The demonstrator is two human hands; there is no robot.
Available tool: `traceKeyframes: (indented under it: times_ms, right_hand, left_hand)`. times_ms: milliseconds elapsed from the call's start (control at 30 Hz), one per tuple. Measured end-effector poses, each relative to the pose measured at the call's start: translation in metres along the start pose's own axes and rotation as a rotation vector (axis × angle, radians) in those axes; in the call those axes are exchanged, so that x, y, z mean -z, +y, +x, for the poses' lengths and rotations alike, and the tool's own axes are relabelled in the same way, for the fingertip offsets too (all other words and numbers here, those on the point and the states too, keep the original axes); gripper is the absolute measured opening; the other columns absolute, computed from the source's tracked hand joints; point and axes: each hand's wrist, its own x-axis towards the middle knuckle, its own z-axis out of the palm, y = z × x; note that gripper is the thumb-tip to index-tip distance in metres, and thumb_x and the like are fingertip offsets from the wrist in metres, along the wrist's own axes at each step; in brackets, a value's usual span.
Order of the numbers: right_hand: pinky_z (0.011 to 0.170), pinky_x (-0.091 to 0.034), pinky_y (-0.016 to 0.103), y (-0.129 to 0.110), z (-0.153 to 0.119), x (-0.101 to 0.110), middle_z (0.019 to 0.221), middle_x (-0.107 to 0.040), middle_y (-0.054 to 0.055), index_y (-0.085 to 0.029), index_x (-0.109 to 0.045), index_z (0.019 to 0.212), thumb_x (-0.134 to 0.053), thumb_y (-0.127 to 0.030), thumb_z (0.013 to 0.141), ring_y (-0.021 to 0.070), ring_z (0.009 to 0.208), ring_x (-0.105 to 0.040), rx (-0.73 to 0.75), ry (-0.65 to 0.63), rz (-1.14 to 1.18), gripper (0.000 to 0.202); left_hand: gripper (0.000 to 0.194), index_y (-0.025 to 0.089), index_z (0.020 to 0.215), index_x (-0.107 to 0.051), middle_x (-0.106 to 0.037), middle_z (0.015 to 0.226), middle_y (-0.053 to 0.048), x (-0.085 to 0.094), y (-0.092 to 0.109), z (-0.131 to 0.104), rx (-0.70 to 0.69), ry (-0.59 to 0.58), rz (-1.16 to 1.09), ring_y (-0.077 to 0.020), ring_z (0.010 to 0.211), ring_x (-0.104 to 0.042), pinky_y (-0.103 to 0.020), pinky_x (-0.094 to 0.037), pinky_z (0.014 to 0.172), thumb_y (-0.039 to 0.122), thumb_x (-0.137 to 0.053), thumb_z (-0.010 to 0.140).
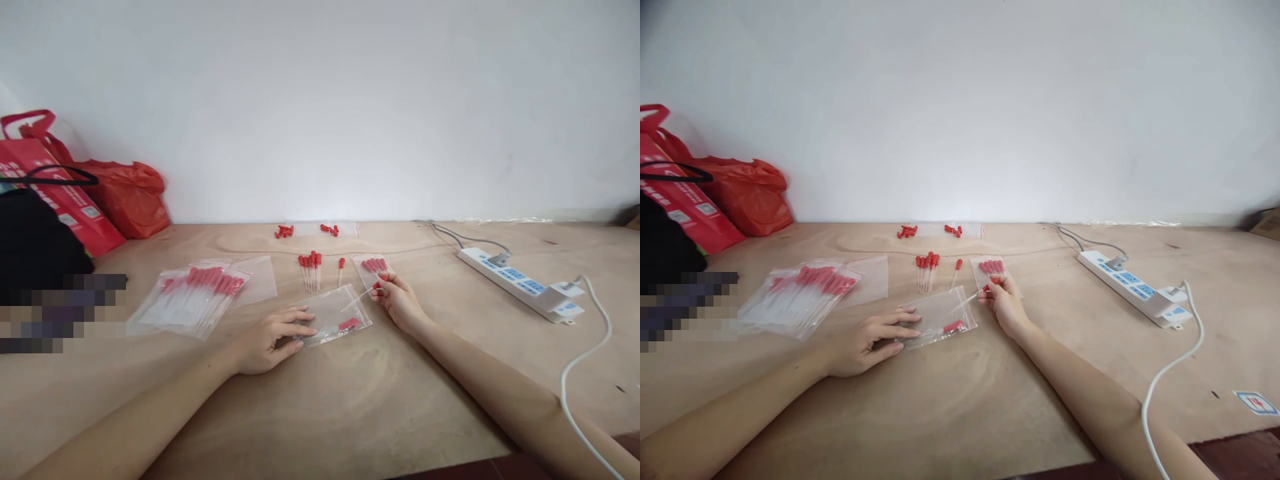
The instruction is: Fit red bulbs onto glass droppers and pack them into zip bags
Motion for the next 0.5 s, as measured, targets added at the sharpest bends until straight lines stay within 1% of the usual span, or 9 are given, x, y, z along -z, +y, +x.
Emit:
traceKeyframes:
  times_ms: [67, 133, 167, 233, 300, 367, 500]
  right_hand:
    - [0.05, -0.048, 0.025, 0.0, -0.007, -0.003, 0.06, -0.052, -0.004, -0.022, -0.042, 0.079, -0.058, -0.025, 0.062, 0.0106, 0.052, -0.056, -0.039, -0.063, -0.022, 0.023]
    - [0.046, -0.046, 0.023, 0.0, -0.013, -0.005, 0.062, -0.053, -0.005, -0.022, -0.043, 0.078, -0.062, -0.025, 0.06, 0.0093, 0.048, -0.055, -0.057, -0.146, -0.077, 0.027]
    - [0.04, -0.043, 0.021, -0.001, -0.015, -0.005, 0.06, -0.053, -0.006, -0.021, -0.044, 0.078, -0.064, -0.027, 0.059, 0.008, 0.044, -0.053, -0.061, -0.194, -0.124, 0.028]
    - [0.031, -0.031, 0.017, -0.002, -0.017, -0.004, 0.053, -0.05, -0.008, -0.02, -0.045, 0.077, -0.066, -0.033, 0.059, 0.0054, 0.034, -0.044, -0.068, -0.295, -0.24, 0.03]
    - [0.028, -0.022, 0.016, -0.003, -0.017, -0.003, 0.048, -0.047, -0.01, -0.019, -0.046, 0.074, -0.066, -0.037, 0.059, 0.0037, 0.03, -0.036, -0.062, -0.354, -0.353, 0.03]
    - [0.029, -0.022, 0.016, -0.003, -0.015, -0.001, 0.048, -0.047, -0.009, -0.019, -0.048, 0.071, -0.067, -0.038, 0.058, 0.0031, 0.031, -0.034, -0.03, -0.366, -0.436, 0.03]
    - [0.035, -0.026, 0.018, 0.003, -0.012, 0.0, 0.045, -0.046, -0.008, -0.019, -0.054, 0.071, -0.065, -0.042, 0.061, 0.0051, 0.036, -0.036, 0.039, -0.413, -0.567, 0.027]
  left_hand:
    - [0.037, 0.028, 0.12, -0.046, -0.042, 0.131, -0.002, 0.0, 0.001, 0.0, -0.001, 0.018, -0.003, -0.0211, 0.123, -0.033, -0.043, -0.028, 0.102, 0.023, -0.043, 0.084]
    - [0.042, 0.027, 0.125, -0.04, -0.041, 0.131, -0.002, 0.001, 0.002, -0.001, -0.001, 0.039, -0.009, -0.0207, 0.121, -0.035, -0.042, -0.028, 0.102, 0.024, -0.044, 0.083]
    - [0.045, 0.027, 0.127, -0.037, -0.041, 0.131, -0.003, 0.001, 0.003, -0.001, -0.002, 0.047, -0.012, -0.0206, 0.121, -0.036, -0.042, -0.028, 0.102, 0.024, -0.045, 0.083]
    - [0.047, 0.026, 0.128, -0.035, -0.042, 0.131, -0.003, 0.002, 0.004, -0.001, -0.005, 0.05, -0.014, -0.0206, 0.12, -0.037, -0.041, -0.028, 0.102, 0.025, -0.046, 0.082]
    - [0.047, 0.025, 0.127, -0.035, -0.042, 0.13, -0.003, 0.002, 0.004, -0.001, -0.012, 0.052, -0.013, -0.0207, 0.12, -0.037, -0.041, -0.027, 0.102, 0.025, -0.046, 0.082]
    - [0.046, 0.025, 0.127, -0.036, -0.043, 0.13, -0.003, 0.002, 0.004, 0.0, -0.018, 0.049, -0.016, -0.0211, 0.12, -0.037, -0.041, -0.026, 0.103, 0.026, -0.046, 0.082]
    - [0.045, 0.026, 0.126, -0.038, -0.044, 0.129, -0.002, 0.002, 0.004, 0.0, -0.022, 0.052, -0.018, -0.0216, 0.12, -0.038, -0.042, -0.027, 0.102, 0.026, -0.046, 0.082]
